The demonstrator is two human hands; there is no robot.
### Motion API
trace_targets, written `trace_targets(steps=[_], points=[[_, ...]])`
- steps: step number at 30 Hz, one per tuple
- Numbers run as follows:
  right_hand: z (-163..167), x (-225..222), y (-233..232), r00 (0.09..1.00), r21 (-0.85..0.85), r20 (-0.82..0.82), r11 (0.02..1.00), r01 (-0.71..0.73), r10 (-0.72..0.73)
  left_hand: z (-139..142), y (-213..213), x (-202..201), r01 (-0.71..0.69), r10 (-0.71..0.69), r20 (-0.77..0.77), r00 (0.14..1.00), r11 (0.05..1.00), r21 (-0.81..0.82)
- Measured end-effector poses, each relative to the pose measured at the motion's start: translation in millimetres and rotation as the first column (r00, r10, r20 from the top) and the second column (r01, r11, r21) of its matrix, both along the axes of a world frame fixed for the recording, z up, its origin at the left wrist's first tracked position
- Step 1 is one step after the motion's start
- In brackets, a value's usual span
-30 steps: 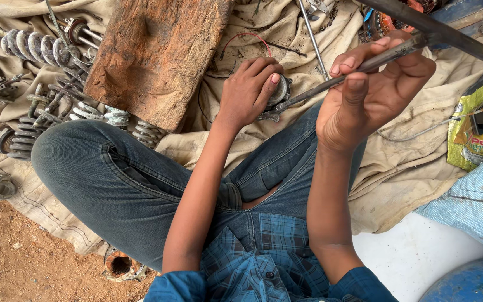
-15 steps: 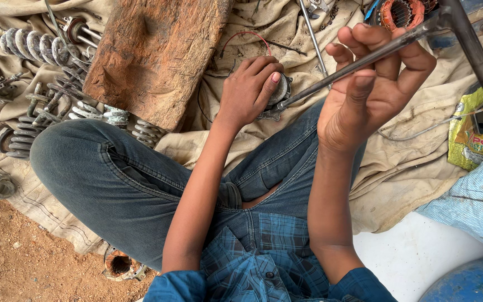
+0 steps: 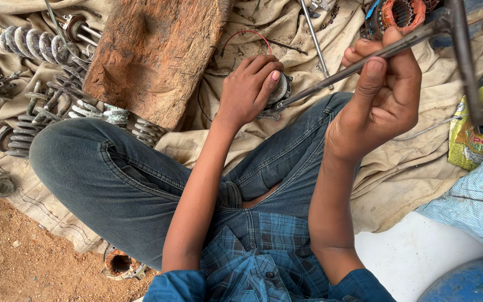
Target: The person sits cross-legged on a cloth and uses a T-handle wrench to loosen and remove a bolt from a small metal housing. They then separate the housing into two halves, revealing internal wiring and a coil. Finally, they use a screwdriver to adjust a screw on a separate small component.
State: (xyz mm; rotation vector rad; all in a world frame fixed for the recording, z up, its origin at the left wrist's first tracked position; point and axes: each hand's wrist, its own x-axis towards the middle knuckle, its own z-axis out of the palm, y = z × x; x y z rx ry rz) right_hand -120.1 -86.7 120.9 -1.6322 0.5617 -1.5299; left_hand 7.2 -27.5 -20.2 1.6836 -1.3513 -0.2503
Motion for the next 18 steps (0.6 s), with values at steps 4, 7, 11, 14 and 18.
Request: trace_targets(steps=[4, 7, 11, 14, 18], points=[[-5, 3, -6, 0.990, 0.020, 0.120, 0.997, -0.081, 0.078, 0, -1, -2, 0.001, -0.001, 0.013, 1.000, 1.000, -0.001], [-10, -1, -11, 0.996, -0.116, 0.024, 0.990, -0.082, 0.085, 1, -1, -3, 0.007, -0.007, 0.025, 1.000, 1.000, -0.017], [-14, -8, -9, 0.998, -0.118, 0.040, 0.992, -0.042, 0.047, 2, 1, -2, 0.014, -0.014, 0.005, 1.000, 1.000, -0.015], [-14, -11, -4, 0.999, -0.079, 0.031, 0.996, 0.035, -0.032, 3, 0, -1, 0.015, -0.015, 0.006, 1.000, 1.000, -0.016], [-9, -9, 1, 1.000, -0.005, 0.028, 1.000, 0.005, -0.005, 4, -1, 0, 0.000, 0.000, 0.008, 1.000, 1.000, -0.013]])
